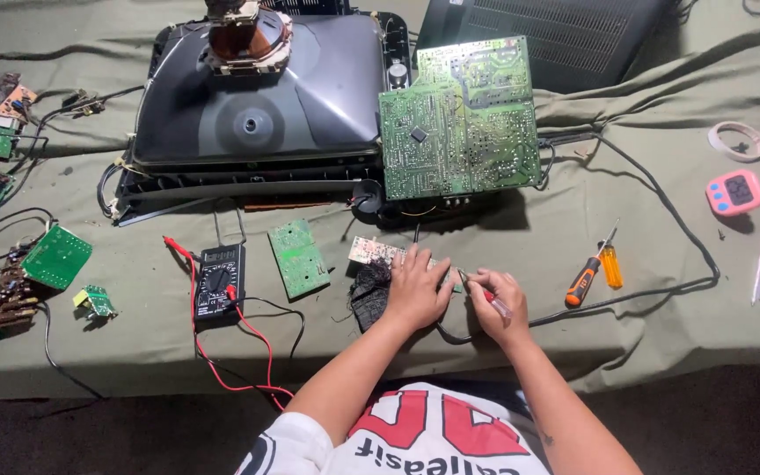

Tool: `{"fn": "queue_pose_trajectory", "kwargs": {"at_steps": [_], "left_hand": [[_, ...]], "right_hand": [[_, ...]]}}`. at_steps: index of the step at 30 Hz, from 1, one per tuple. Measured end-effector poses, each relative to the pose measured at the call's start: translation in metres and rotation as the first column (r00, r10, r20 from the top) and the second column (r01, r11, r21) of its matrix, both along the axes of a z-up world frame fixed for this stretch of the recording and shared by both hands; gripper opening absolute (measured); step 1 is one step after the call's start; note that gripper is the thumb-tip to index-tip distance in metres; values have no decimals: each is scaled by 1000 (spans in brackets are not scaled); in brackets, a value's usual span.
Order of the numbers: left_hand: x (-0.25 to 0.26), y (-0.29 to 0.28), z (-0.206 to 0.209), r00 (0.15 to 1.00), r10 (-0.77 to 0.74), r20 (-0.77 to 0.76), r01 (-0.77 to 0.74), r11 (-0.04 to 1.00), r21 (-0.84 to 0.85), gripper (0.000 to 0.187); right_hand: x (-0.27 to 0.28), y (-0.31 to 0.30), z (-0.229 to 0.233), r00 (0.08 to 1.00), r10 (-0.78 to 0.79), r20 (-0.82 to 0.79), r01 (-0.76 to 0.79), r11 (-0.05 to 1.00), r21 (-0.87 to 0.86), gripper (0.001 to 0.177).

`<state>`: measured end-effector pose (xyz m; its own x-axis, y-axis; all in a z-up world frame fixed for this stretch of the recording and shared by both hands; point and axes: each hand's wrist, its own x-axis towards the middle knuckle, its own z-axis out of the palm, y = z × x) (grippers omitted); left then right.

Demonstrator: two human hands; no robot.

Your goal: Cleaning components and traces on a circuit board using a small brush tool

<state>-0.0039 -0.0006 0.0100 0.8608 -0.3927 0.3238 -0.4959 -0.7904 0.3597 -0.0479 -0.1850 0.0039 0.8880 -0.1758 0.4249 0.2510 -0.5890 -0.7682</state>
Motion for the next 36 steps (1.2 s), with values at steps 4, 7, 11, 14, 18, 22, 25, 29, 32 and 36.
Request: {"fn": "queue_pose_trajectory", "kwargs": {"at_steps": [4,7,11,14,18,22,25,29,32,36], "left_hand": [[1,0,0,1000,4,5,-4,1000,4,46],[1,0,-2,1000,0,2,0,1000,3,46],[-2,0,-2,1000,2,-13,-2,1000,-4,46],[1,0,0,999,2,-37,-2,1000,-7,46],[1,1,-1,998,1,-56,-1,1000,-1,47],[0,0,0,997,-1,-82,1,1000,4,47],[1,-1,-3,997,6,-71,-5,1000,4,47],[0,1,-1,998,7,-58,-7,1000,-3,46],[0,0,-2,998,8,-54,-8,1000,-5,46],[0,0,2,998,8,-70,-8,1000,-6,47]], "right_hand": [[0,-2,1,1000,5,-16,-4,1000,18,4],[-3,3,6,1000,-4,-25,5,1000,13,4],[-4,-1,2,999,1,-33,0,1000,10,5],[-1,0,3,1000,7,-20,-7,1000,6,6],[-4,0,8,1000,4,-20,-3,1000,18,6],[-3,1,8,1000,11,-15,-11,1000,17,6],[-2,1,7,1000,15,-1,-15,1000,12,6],[-3,2,6,1000,14,0,-14,1000,25,6],[-2,2,6,1000,10,3,-10,1000,14,6],[-3,2,7,1000,12,14,-12,1000,-1,6]]}}
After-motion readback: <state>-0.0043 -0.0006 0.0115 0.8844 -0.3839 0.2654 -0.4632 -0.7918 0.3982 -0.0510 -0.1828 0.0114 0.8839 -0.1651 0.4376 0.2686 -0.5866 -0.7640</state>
